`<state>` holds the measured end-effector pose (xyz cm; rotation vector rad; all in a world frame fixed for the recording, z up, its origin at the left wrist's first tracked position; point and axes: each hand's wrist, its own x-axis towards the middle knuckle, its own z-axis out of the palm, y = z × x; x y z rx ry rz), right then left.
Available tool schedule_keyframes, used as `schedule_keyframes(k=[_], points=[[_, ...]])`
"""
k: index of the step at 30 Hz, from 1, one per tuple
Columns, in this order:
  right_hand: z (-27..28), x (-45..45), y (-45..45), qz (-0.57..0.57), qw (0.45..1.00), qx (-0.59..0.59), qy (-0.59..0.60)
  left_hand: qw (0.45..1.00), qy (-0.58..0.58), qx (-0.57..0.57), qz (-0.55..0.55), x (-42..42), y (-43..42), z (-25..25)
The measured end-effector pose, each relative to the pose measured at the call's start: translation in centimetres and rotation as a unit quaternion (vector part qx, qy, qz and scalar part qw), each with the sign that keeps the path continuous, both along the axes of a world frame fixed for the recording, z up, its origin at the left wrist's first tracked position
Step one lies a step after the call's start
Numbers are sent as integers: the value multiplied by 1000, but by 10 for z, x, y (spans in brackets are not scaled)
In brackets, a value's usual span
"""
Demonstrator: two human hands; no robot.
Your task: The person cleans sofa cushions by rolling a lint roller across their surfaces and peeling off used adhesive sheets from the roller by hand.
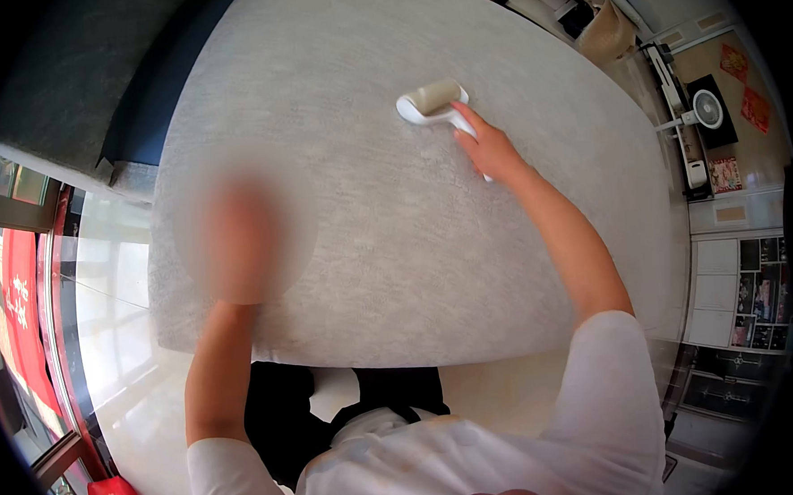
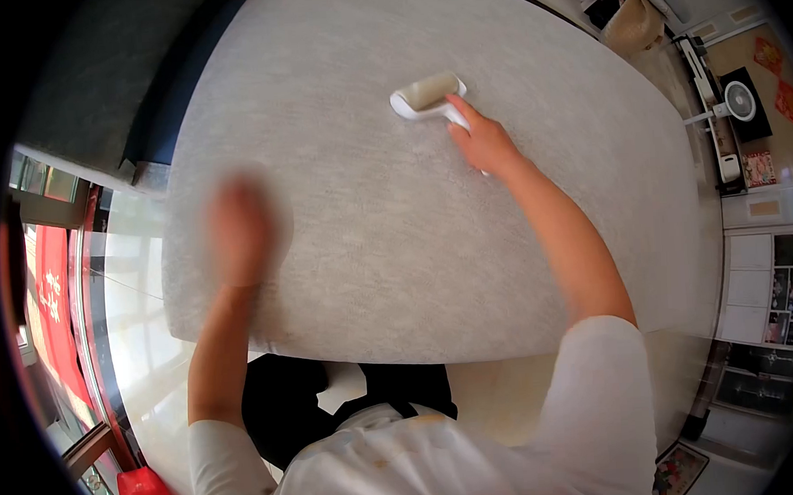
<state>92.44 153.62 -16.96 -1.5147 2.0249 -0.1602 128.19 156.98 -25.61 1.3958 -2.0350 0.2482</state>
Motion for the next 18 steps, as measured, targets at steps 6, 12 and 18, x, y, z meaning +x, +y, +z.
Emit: schedule_keyframes(k=[6, 12, 18], points=[[-32, 30, -61, 3, 988, -154, 33, 998, -12, -56, 1, 0, -1, -5], [-1, 4, 45, -26, 999, -26, -39, 995, -42, -85, 12, 4, -13, -24], [-5, -62, 215, -59, 997, 37, -18, 987, -98, -127, 26, 7, -16, -27]])
